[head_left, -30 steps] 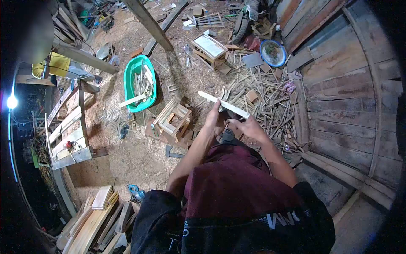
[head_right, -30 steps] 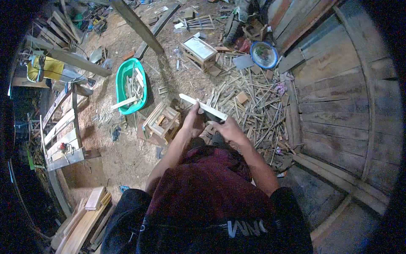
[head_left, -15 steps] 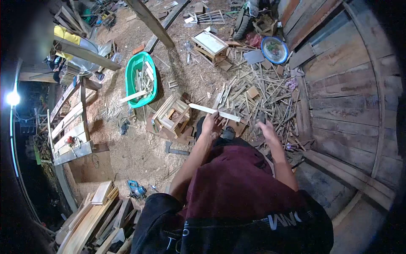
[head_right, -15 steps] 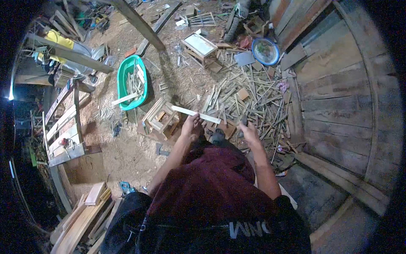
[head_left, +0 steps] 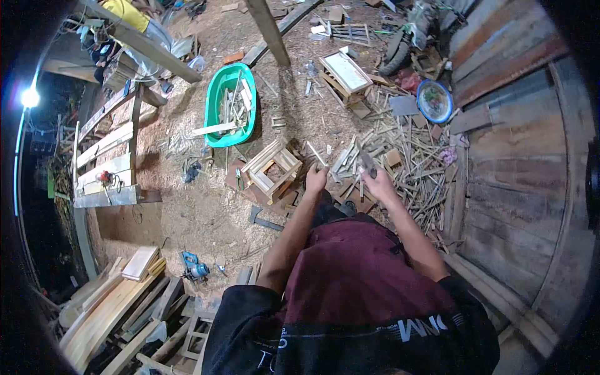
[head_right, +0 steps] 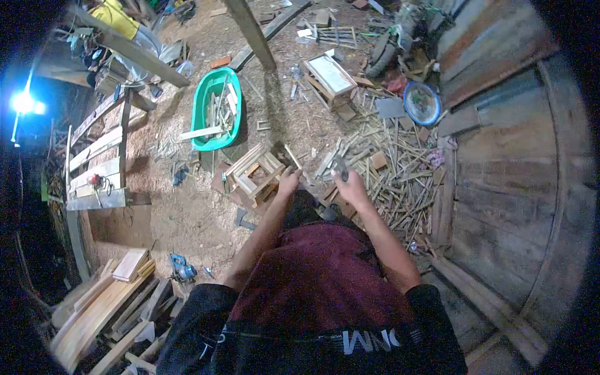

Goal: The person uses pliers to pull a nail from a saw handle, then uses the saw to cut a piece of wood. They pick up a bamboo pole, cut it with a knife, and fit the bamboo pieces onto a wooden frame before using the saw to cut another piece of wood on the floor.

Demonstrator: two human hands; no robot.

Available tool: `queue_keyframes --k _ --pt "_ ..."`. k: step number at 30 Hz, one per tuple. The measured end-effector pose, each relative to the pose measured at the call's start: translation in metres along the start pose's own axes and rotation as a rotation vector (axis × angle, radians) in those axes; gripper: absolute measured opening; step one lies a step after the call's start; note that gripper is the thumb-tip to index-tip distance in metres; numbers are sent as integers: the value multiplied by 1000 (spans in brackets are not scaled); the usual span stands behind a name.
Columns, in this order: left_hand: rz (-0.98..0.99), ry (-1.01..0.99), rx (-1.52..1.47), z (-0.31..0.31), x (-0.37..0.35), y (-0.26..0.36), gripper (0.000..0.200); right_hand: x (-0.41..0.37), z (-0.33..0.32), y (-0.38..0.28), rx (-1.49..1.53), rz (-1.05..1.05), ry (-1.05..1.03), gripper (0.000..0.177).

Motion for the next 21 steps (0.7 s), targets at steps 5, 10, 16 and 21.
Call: queue_keyframes --k 5,10,16,21 --pt "-246 -306 -410 -37 11 44 46 49 50 -66 -231 -315 -8 39" --pt "-389 -360 -578 -73 16 96 42 110 96 -78 -288 -461 -281 43" --pt "-387 -249 -522 -86 102 44 23 182 125 -82 -279 -606 -551 51" --pt "-416 79 -700 -94 166 30 30 283 128 -95 -162 -445 -449 33"
Point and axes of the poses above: each hand's wrist, its own x-axis towards the middle knuckle, its own z-axis out of the palm, y = z × x, the point moved 1 cm from there along x, towards the middle knuckle, and after that the axes turned 6 degrees about -z, right-handed, at the moved point
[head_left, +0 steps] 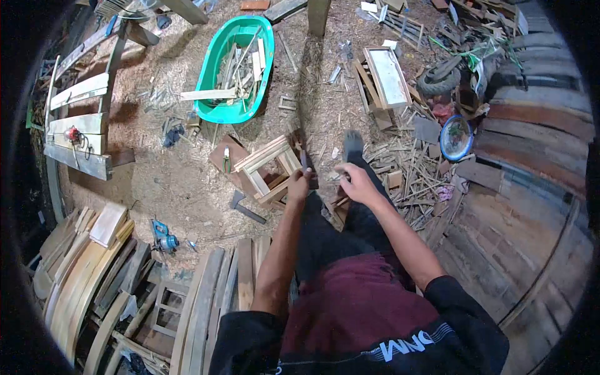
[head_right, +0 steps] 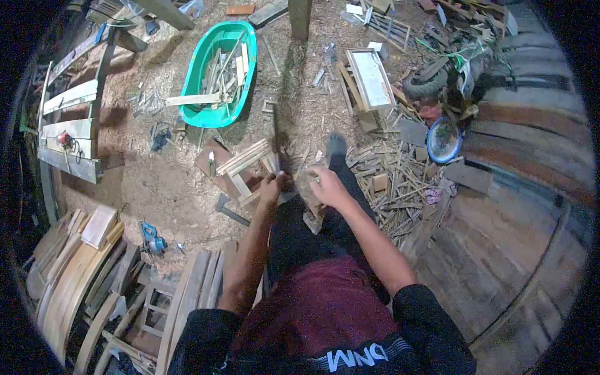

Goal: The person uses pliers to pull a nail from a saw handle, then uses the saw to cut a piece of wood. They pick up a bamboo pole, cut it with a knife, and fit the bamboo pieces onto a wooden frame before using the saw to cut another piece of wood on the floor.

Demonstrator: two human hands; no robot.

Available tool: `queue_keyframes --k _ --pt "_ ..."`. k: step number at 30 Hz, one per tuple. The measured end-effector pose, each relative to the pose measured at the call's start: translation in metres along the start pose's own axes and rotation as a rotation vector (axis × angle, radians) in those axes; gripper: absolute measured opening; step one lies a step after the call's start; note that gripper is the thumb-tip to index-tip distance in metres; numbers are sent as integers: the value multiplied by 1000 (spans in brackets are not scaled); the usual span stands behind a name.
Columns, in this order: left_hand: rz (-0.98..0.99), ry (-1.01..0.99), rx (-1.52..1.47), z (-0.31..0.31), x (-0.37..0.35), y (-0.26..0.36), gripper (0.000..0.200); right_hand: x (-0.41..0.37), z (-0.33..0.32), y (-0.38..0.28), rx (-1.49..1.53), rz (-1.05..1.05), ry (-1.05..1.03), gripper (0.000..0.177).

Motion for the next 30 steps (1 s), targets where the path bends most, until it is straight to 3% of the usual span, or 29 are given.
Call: queue_keyframes --k 2,4,8,9,10,11,13,17,19,22,25,30 --pt "124 105 128 18 5 40 29 44 -7 32 64 128 29 30" --pt "128 141 95 33 52 52 27 95 -2 81 66 143 58 28" --pt "209 265 -92 67 211 19 26 215 35 219 79 198 51 23" --pt "169 308 -91 75 255 13 25 248 53 272 71 142 59 20" --pt "302 497 204 78 307 -12 22 282 66 307 13 165 61 19" --pt "287 531 97 91 337 -8 21 317 79 338 -45 187 62 17" --pt "311 609 -22 117 387 8 22 391 99 406 -157 110 -58 17" --pt "398 701 -90 132 481 -28 21 516 143 505 -94 -109 192 20" --pt "379 719 -85 140 500 -42 18 561 160 526 -92 -145 212 21" --pt "432 698 -139 139 530 -59 21 599 176 520 -410 98 94 21" --pt "335 736 -21 134 541 -58 20 616 183 528 -582 50 118 25" --pt "410 748 -158 138 547 -74 16 619 175 542 -496 218 -5 31"
Point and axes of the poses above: each hand's wrist, its own x-axis towards the middle knuckle, its own z-axis out of the palm, y = z × x, the point moved 1 cm from there along x, towards the middle knuckle, and after that the axes turned 6 degrees about -z, right-handed, at the moved point
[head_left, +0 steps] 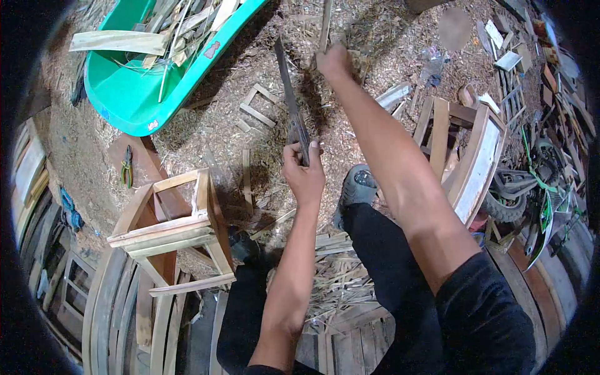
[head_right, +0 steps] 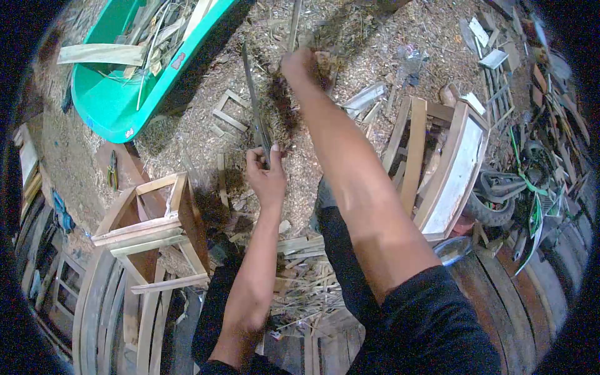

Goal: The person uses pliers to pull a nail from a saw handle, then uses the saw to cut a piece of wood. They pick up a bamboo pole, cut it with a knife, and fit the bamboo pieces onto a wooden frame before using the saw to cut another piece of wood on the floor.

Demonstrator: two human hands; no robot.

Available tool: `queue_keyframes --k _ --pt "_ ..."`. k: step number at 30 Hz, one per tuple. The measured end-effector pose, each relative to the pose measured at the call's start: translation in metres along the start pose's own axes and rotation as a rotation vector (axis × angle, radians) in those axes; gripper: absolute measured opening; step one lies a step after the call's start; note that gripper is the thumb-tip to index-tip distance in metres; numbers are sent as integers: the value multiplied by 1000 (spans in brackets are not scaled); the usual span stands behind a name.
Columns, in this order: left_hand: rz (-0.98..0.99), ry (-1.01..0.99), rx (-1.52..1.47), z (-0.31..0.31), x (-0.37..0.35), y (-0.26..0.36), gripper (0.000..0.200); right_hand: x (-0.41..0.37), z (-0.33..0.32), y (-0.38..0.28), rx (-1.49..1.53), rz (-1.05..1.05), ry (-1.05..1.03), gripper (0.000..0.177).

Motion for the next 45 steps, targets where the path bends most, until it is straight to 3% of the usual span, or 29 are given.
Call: queue_keyframes --k 1,6,8,10,14,17,20,22,26,28,29,31,34,36,37,39,42,45 --pt "-1 -7 -38 -1 -2 5 16 -1 -7 3 4 8 -8 32" --pt "-70 -65 -1 -29 -40 61 16 -100 -75 5 1041 101 -189 18" --pt "-95 -108 -8 -45 -61 82 15 -150 -111 2 1036 139 -251 24" --pt "-119 -114 -83 -65 -91 114 14 -206 -150 -14 1301 191 -198 21" --pt "-132 -96 -166 -105 -141 189 14 -307 -239 -67 1278 360 -297 36" --pt "-174 -96 -291 -145 -161 263 15 -365 -291 -109 1275 104 -374 40" --pt "-372 -153 -505 -204 -190 361 23 -411 -362 -182 969 -147 -438 37" --pt "-318 -69 -696 -241 -201 409 24 -444 -409 -246 891 -281 -458 36" --pt "-99 -112 -918 -350 -249 518 24 -510 -476 -355 801 -465 -664 34" --pt "36 44 -963 -394 -275 556 24 -545 -484 -386 730 -641 -688 33" --pt "31 57 -969 -422 -286 562 23 -562 -490 -399 747 -552 -791 36" --pt "40 78 -1047 -473 -313 573 23 -599 -503 -429 951 -608 -776 44" --pt "146 94 -1261 -535 -348 600 23 -661 -534 -482 1171 -556 -961 64" --pt "253 83 -1375 -570 -369 613 23 -687 -528 -498 1181 -561 -1005 56" --pt "227 208 -1376 -587 -371 613 24 -704 -522 -509 1142 -657 -959 50" --pt "333 219 -1336 -621 -368 603 26 -731 -508 -533 1062 -849 -859 39" --pt "477 158 -1276 -676 -369 592 29 -774 -492 -566 1043 -884 -874 24" --pt "498 174 -1210 -731 -381 585 33 -799 -471 -597 908 -1399 -475 25"
Point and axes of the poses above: each hand's wrist, its own x-axis towards the middle knuckle, its own z-axis out of the palm, y = z × x, the point moved 1 cm from there along x, towards the middle knuckle, and after that the axes turned 6 degrees about -z, right-handed, at the moved point
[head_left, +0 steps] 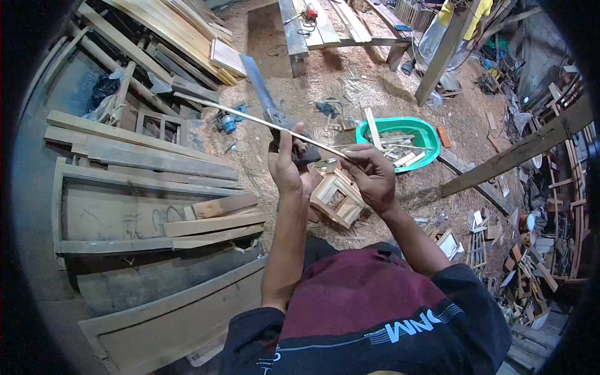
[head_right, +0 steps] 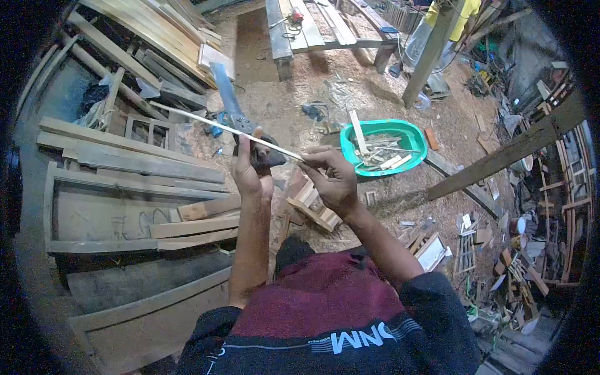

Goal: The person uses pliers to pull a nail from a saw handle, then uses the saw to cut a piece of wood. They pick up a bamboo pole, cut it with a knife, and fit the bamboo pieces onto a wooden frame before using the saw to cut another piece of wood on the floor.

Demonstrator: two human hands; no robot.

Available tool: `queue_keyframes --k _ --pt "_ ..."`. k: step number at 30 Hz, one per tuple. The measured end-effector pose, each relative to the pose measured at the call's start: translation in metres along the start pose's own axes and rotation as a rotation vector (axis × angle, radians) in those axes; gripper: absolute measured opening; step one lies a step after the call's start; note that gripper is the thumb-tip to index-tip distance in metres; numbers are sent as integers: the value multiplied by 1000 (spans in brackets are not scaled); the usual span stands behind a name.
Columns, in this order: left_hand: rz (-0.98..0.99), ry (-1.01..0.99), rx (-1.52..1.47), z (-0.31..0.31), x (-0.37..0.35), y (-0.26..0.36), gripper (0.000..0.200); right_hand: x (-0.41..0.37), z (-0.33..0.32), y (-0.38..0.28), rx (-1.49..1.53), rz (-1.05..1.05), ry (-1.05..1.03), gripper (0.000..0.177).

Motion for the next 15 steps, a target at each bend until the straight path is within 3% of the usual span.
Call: queue_keyframes --k 4,7,8,11,15 --pt "-3 140 -36 -15 10 60 34 30 47 -25 -200 -295 -50 22" --pt "-69 59 -26 -42 17 90 30 37 80 -33 -155 -238 -12 22" --pt "-85 64 -43 -47 18 99 27 34 88 -28 -31 -142 -29 35" --pt "-26 121 -86 -52 21 120 23 31 119 -32 289 69 96 42" --pt "26 125 -97 -61 25 140 23 38 136 -28 156 81 41 50"
Point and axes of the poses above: each hand's wrist, its own x-axis towards the middle knuckle, its own z-axis out of the palm, y = z × x, the point moved 1 cm from there along x, towards the middle knuckle, and after that the axes turned 6 degrees about -z, right-handed, at the moved point
